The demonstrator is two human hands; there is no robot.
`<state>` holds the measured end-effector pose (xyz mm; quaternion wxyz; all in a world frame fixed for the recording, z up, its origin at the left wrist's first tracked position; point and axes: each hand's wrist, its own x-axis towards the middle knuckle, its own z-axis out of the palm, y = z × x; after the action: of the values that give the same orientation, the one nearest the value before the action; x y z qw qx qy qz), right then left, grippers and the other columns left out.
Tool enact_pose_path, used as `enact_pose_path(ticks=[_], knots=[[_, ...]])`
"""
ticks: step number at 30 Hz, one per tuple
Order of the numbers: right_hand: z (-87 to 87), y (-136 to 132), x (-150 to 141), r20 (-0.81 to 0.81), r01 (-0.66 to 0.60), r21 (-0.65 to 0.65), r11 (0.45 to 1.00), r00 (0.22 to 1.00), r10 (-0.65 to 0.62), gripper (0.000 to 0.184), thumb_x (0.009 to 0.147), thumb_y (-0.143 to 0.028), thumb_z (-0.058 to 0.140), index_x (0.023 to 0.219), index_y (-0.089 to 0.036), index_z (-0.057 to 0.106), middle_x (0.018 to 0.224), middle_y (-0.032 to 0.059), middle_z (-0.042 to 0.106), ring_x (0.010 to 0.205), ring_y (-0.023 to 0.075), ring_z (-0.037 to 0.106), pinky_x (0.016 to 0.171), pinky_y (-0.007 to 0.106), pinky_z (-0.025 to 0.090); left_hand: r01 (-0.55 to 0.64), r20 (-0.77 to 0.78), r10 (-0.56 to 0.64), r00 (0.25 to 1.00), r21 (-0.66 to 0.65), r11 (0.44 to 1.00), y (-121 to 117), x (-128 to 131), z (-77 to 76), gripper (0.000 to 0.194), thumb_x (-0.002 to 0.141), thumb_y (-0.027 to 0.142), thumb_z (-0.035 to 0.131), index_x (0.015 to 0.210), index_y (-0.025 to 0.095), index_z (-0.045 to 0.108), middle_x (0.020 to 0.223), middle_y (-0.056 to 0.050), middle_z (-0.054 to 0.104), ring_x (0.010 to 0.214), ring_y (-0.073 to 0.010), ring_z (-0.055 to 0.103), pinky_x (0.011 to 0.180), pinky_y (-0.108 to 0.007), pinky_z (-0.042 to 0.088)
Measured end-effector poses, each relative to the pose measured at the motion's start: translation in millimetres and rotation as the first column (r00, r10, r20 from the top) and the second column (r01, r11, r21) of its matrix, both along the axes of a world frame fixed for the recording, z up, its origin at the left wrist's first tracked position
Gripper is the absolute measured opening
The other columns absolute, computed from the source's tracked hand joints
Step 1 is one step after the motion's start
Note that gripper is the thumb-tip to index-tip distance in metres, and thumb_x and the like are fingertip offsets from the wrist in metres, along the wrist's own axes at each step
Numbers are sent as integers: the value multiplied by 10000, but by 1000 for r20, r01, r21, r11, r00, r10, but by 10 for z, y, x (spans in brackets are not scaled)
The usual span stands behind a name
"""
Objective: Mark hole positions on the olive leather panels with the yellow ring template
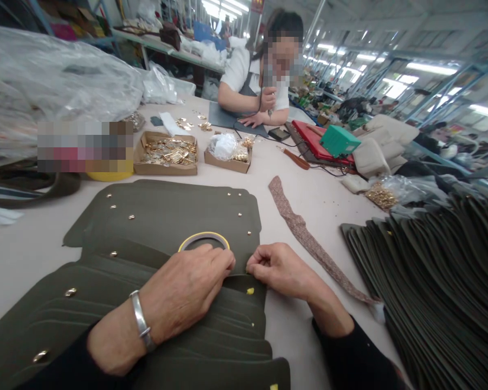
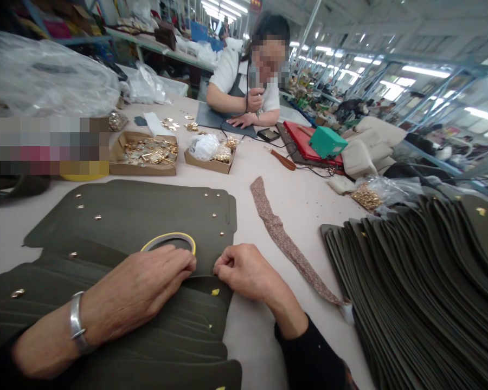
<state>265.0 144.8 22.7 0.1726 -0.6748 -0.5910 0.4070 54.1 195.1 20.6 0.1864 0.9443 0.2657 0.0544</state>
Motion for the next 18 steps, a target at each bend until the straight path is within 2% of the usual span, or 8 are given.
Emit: enact_pose_path(ticks=[6, 11, 13, 15, 16, 18], knots=[[16, -11, -65, 191, -124, 112, 986, 977, 101, 172, 712, -99, 526, 674, -154, 685, 600, -6, 666, 542, 99, 560, 499, 195, 339, 48, -8, -48, 999, 29, 998, -19, 13, 13, 159, 915, 134, 394, 889, 222, 523, 794, -1, 568, 754, -193, 522, 665, -313, 387], [47, -45, -122, 367, -179, 147, 973, 923, 115, 147, 784, -129, 567, 738, -182, 696, 658, 15, 690, 587, 127, 591, 563, 227, 359, 50, -14, -50, 999, 37, 998, -19, 20, 20, 159, 913, 137, 396, 897, 225, 527, 791, 2, 572, 742, -193, 526, 660, -314, 382], [60, -57, -99, 395, -155, 158, 975, 915, 82, 149, 798, -184, 623, 925, -195, 700, 664, 12, 688, 597, 144, 600, 578, 237, 371, 55, -10, -54, 998, 33, 998, -15, 15, 23, 158, 913, 139, 396, 898, 226, 527, 793, 3, 574, 745, -192, 527, 662, -314, 381], [66, -63, -39, 384, -111, 201, 973, 923, 26, 309, 792, -243, 675, 1096, -196, 646, 644, -5, 672, 587, 149, 599, 582, 239, 384, 61, -1, -61, 998, 23, 998, -13, 8, 28, 159, 912, 136, 394, 901, 227, 525, 796, 5, 577, 751, -191, 528, 667, -312, 380], [66, -64, -1, 360, -102, 229, 968, 933, 13, 318, 793, -255, 685, 1102, -194, 638, 644, -11, 667, 589, 145, 598, 587, 236, 392, 63, 5, -63, 998, 18, 998, -14, 4, 31, 160, 909, 133, 393, 899, 227, 522, 798, 6, 578, 752, -190, 527, 667, -311, 379], [66, -62, 71, 307, -145, 279, 949, 950, 55, 149, 809, -209, 661, 956, -189, 675, 691, -5, 676, 629, 131, 605, 614, 224, 410, 71, 11, -71, 997, 6, 997, -17, -2, 38, 158, 902, 128, 395, 882, 226, 516, 796, 7, 577, 746, -187, 522, 662, -307, 376]])
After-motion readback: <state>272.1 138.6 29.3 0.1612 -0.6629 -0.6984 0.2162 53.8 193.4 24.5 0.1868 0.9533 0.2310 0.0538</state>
